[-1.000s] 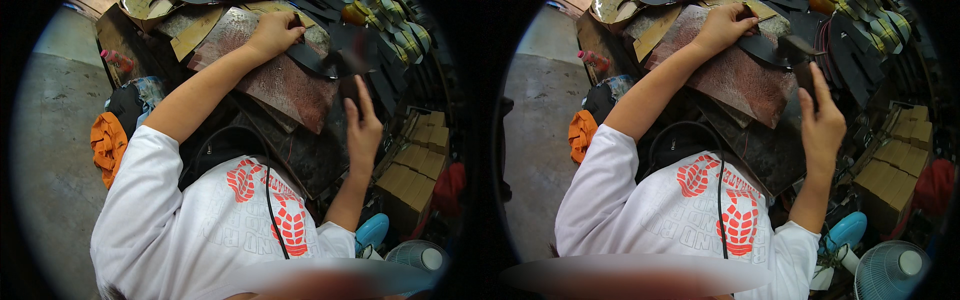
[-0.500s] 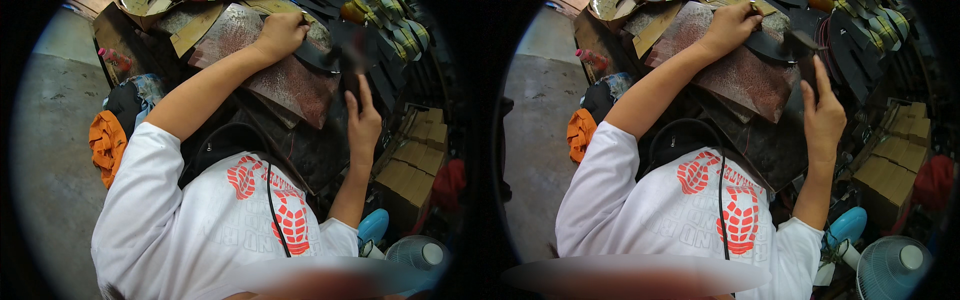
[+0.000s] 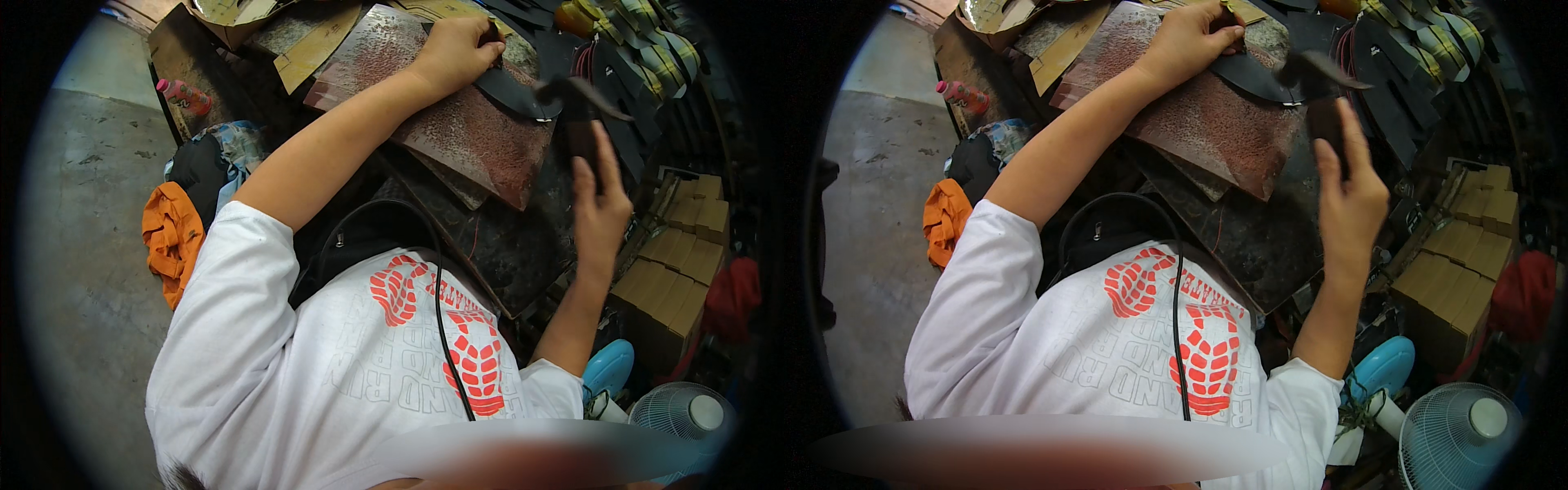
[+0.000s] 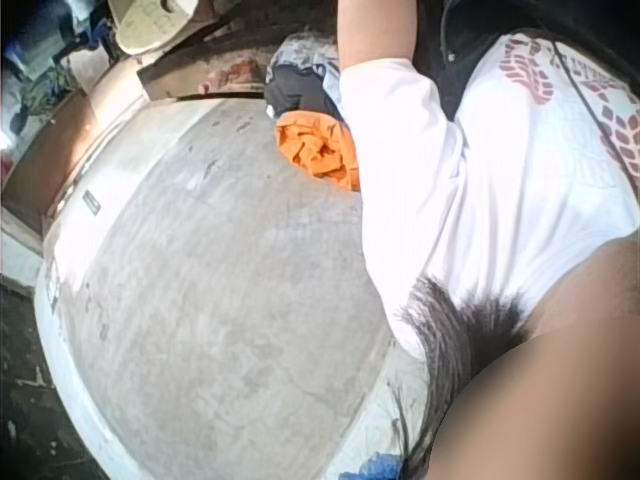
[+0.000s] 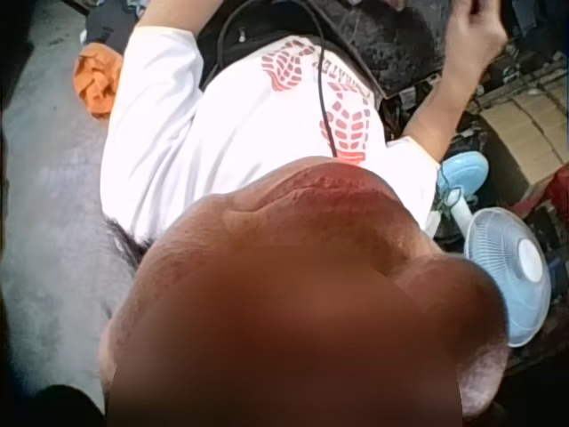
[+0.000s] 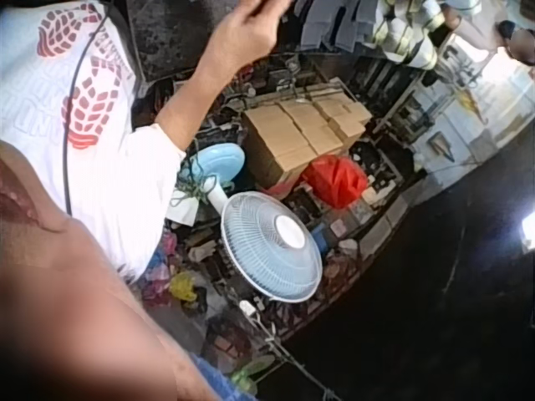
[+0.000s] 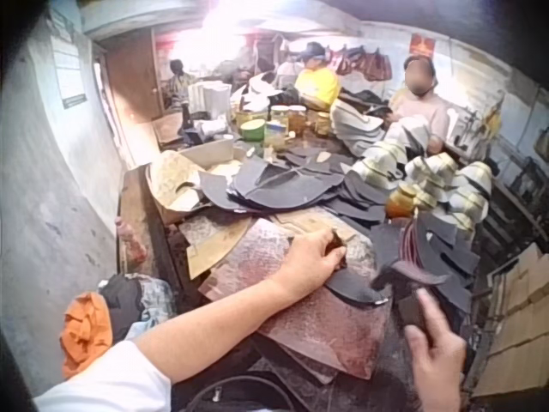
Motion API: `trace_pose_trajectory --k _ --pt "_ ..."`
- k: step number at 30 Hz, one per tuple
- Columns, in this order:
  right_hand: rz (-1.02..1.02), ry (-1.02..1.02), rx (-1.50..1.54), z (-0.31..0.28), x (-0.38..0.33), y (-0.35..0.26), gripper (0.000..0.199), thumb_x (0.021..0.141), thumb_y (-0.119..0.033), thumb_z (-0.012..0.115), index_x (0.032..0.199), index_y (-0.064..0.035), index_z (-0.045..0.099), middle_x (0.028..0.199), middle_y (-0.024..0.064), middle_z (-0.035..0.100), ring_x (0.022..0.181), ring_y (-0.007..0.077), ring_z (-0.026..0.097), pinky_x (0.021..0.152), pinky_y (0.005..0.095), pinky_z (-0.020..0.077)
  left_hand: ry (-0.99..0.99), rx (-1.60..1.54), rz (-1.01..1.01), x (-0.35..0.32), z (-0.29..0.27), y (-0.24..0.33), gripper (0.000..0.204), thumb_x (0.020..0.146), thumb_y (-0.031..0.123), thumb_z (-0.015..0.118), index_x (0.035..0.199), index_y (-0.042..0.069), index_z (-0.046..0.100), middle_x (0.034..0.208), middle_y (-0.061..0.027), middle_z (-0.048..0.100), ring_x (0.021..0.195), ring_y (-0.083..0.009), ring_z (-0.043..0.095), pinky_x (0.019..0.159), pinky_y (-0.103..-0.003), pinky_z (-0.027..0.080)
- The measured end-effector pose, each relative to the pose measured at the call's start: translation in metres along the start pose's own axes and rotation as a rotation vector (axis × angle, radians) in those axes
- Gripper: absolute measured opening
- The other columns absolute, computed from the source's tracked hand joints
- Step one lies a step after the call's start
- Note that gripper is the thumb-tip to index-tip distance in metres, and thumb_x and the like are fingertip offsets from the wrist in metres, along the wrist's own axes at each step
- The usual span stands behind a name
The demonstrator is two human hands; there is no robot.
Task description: The person repeatedly strikes a black rubber sole piece with a hammer on a workbench, adjusting its position between strikes. The person handles several similar sole pieces, striking each one multiple times.
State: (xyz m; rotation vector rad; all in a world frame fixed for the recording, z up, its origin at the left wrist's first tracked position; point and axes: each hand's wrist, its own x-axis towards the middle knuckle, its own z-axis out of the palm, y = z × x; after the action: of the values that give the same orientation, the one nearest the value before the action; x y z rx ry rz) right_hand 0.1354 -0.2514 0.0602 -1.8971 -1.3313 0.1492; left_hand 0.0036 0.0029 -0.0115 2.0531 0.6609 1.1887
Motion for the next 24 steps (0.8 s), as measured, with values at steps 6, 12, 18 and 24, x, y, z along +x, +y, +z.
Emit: trace_pose_trajectory --k 6,12,18,24 --pt "-0.535 0.282 0.35 -0.043 0.028 -0.073 0.034 0.107 -0.033 0.052 0.104 0.0015 0.054 0.078 0.0104 0.058 0.056 0.0132 0.049 0.051 0.0242 0.0391 0.005 0.21 0.283 -0.003 -0.002 0.018 0.013 0.088 0.013 0.068 0.096 0.003 0.069 0.083 -0.0169 0.07 0.081 -0.0366 0.07 0.073 -0.042 0.056" --pt "-0.024 0.027 -0.125 0.014 0.014 0.0 0.046 0.102 -0.036 0.059 0.146 -0.0239 0.05 0.111 0.0201 0.072 0.096 0.0357 0.072 0.073 0.0389 0.055 -0.002 0.326 0.37 -0.007 -0.001 0.026 0.012 0.09 0.012 0.067 0.098 0.003 0.066 0.084 -0.0172 0.069 0.078 -0.0352 0.07 0.07 -0.041 0.056" --pt "0.026 -0.012 -0.272 0.016 -0.007 0.025 0.051 0.101 -0.035 0.062 0.15 -0.0296 0.048 0.107 0.0194 0.073 0.097 0.0363 0.073 0.078 0.0408 0.0553 -0.009 -0.287 -0.272 0.002 0.002 0.003 0.021 0.096 0.013 0.066 0.1 -0.008 0.067 0.085 -0.0162 0.074 0.072 -0.0184 0.076 0.063 -0.028 0.06" --pt "0.05 -0.002 -0.286 0.022 -0.009 0.023 0.052 0.1 -0.034 0.062 0.15 -0.029 0.048 0.104 0.0186 0.074 0.094 0.0351 0.074 0.078 0.0415 0.0554 -0.033 -0.225 -0.132 -0.001 0.005 0.0 0.018 0.092 0.011 0.07 0.098 -0.006 0.07 0.081 -0.0149 0.074 0.071 -0.0168 0.075 0.063 -0.028 0.059"
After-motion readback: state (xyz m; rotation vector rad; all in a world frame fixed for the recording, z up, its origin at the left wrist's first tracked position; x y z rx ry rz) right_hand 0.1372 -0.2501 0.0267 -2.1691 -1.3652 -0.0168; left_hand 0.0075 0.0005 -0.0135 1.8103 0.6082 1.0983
